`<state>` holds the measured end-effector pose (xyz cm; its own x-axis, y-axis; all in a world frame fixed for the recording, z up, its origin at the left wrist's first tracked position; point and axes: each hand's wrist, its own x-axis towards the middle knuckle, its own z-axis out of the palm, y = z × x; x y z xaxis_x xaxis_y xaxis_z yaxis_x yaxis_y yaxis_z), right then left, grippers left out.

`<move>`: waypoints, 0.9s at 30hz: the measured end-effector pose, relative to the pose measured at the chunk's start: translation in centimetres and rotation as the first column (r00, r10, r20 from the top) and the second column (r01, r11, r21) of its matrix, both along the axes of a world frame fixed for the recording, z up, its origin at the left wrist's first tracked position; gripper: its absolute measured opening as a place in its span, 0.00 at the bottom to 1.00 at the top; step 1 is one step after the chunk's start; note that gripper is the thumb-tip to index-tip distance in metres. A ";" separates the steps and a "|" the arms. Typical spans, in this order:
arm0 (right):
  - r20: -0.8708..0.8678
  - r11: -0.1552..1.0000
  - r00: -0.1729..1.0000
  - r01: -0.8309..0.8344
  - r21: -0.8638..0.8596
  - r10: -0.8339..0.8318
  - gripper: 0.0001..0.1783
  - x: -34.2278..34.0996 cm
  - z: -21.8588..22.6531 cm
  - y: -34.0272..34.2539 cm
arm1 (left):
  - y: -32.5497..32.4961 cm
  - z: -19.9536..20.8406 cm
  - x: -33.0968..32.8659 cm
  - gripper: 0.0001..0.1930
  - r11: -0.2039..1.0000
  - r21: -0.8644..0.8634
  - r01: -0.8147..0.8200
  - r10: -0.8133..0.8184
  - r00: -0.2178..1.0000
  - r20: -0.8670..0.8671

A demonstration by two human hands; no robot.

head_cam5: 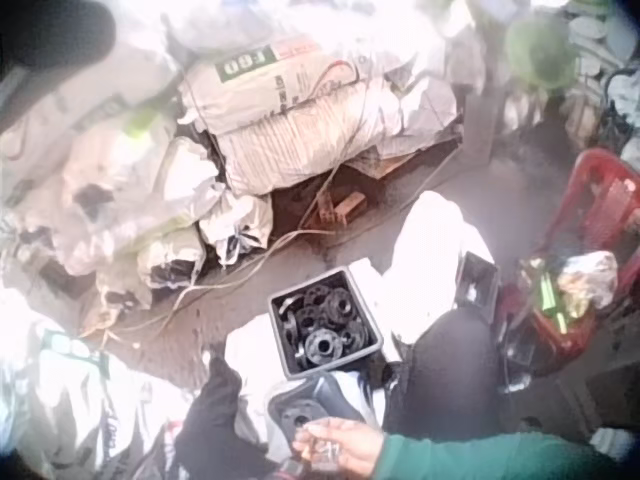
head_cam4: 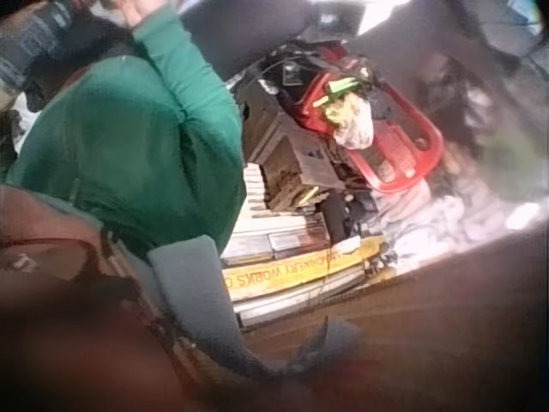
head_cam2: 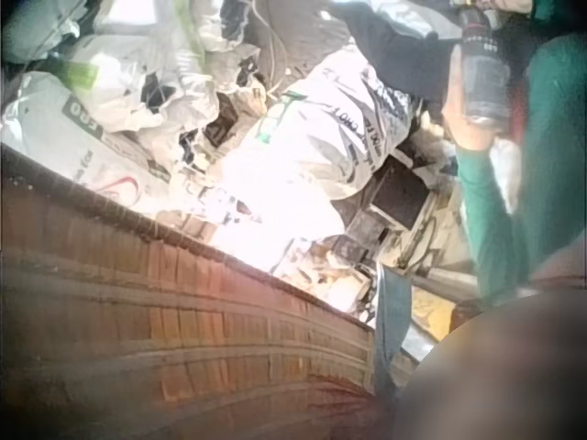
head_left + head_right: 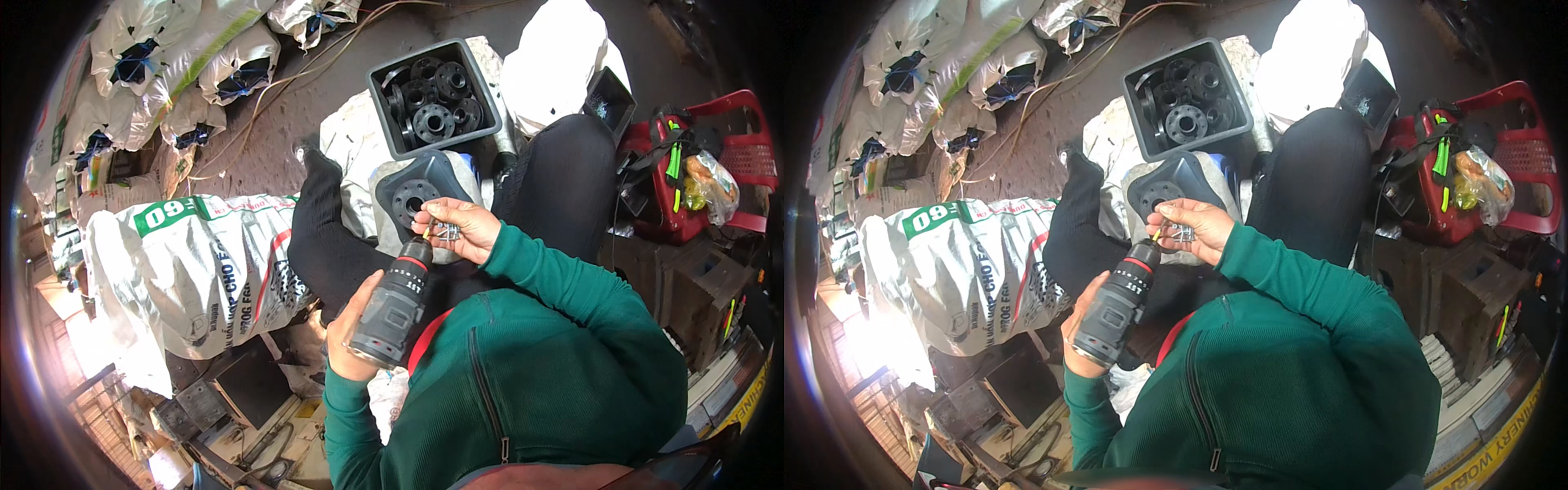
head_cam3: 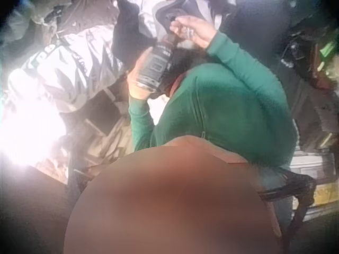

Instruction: The person sits on the floor and uses a cordless drill to fasten screws into a black mechanical housing. They repeatedly pick up screws, align them, and drive them in, then place the housing into a nearby bin.

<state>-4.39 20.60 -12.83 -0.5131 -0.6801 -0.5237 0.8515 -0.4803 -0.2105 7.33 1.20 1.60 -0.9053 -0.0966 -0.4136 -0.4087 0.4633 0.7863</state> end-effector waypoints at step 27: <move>-0.302 0.735 0.947 0.128 0.666 0.109 0.22 -0.6 -10.4 -1.6 | -4.2 -3.1 -9.8 0.21 0.879 -0.385 0.281 -0.262 0.960 0.102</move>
<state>-5.02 19.00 -23.26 -0.7274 -0.2049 -0.6549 0.6827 -0.1195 -0.7208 -2.48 -2.99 -1.50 -0.9006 -0.0124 -0.4344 -0.2532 0.8275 0.5012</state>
